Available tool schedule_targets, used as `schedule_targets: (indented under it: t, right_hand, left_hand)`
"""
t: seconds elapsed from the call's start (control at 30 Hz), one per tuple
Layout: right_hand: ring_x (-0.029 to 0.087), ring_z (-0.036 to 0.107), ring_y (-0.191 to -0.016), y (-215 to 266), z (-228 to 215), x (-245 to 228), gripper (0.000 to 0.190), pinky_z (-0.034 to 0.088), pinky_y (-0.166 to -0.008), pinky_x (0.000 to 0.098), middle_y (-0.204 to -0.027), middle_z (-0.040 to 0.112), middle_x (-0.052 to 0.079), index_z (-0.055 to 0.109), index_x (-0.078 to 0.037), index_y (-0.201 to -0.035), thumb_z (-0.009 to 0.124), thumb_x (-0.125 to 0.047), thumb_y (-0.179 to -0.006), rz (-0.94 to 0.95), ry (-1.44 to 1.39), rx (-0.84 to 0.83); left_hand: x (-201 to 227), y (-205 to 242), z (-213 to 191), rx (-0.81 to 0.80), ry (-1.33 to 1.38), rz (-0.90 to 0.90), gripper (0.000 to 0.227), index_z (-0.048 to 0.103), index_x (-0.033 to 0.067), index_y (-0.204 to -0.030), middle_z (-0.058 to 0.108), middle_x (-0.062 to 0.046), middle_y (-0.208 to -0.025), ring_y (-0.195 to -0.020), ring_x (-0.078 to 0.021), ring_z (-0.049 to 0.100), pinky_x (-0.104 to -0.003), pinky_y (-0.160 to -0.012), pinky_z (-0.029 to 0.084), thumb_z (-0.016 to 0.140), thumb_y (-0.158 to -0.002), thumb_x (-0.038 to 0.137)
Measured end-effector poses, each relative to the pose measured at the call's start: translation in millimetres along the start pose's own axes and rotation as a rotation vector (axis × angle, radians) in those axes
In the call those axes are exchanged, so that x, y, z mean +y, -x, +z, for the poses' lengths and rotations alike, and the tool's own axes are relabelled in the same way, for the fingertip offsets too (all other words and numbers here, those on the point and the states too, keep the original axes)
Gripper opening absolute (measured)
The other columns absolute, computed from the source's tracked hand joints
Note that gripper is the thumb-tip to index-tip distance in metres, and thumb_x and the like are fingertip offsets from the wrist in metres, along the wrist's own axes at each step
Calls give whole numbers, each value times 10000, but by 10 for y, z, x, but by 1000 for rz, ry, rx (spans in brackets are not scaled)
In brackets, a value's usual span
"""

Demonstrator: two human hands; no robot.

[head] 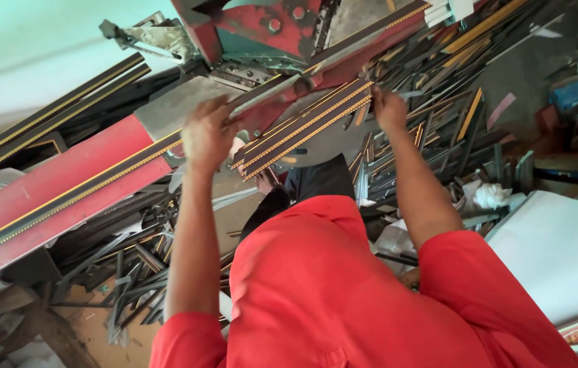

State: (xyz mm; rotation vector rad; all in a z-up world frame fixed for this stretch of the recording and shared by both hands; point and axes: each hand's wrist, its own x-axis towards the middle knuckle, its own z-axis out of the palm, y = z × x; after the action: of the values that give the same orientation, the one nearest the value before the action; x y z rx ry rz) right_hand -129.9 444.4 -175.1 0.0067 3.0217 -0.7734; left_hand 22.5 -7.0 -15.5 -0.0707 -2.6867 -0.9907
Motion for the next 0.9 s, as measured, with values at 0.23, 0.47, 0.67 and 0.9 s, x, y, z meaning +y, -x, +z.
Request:
schedule_targets:
  t: [0.23,0.47,0.67,0.9]
  right_hand:
    - [524,636,-791,209,203,257,559,483,-714,599,-803,652,301,709,14,-814,527,-443,-1079,-45,136,-103]
    - [511,638,-777,602,234,103,514,495,-692,575,-788,635,305,703,23,-802,493,-352,-1084,-71,51,-84]
    - [510,628,-755,455,26,-142,527,474,-690,578,-780,655,282,712,10,-788,457,-308,-1122,-137,58,-54]
    - [516,635,-750,659,74,-92,486,487,-694,580,-831,669,296,707,26,-855,446,-307,-1095,-220,27,33]
  left_hand:
    - [-15,-50,-18,-22,-30,-115,289,800,124,-970,734,-53,-1030,-963,-317,669,-438,-836,548,907,-716,212]
    - [-6,-89,10,42,-20,-45,286,823,150,-964,740,-27,-1010,-948,-291,668,-436,-839,546,910,-700,221]
    - [69,-258,37,-1,-9,-77,310,823,148,-941,734,-31,-979,-916,-304,660,-432,-799,548,927,-677,273]
    - [34,-239,33,-41,-16,-121,232,816,149,-870,730,-24,-933,-891,-306,654,-426,-784,545,928,-696,255]
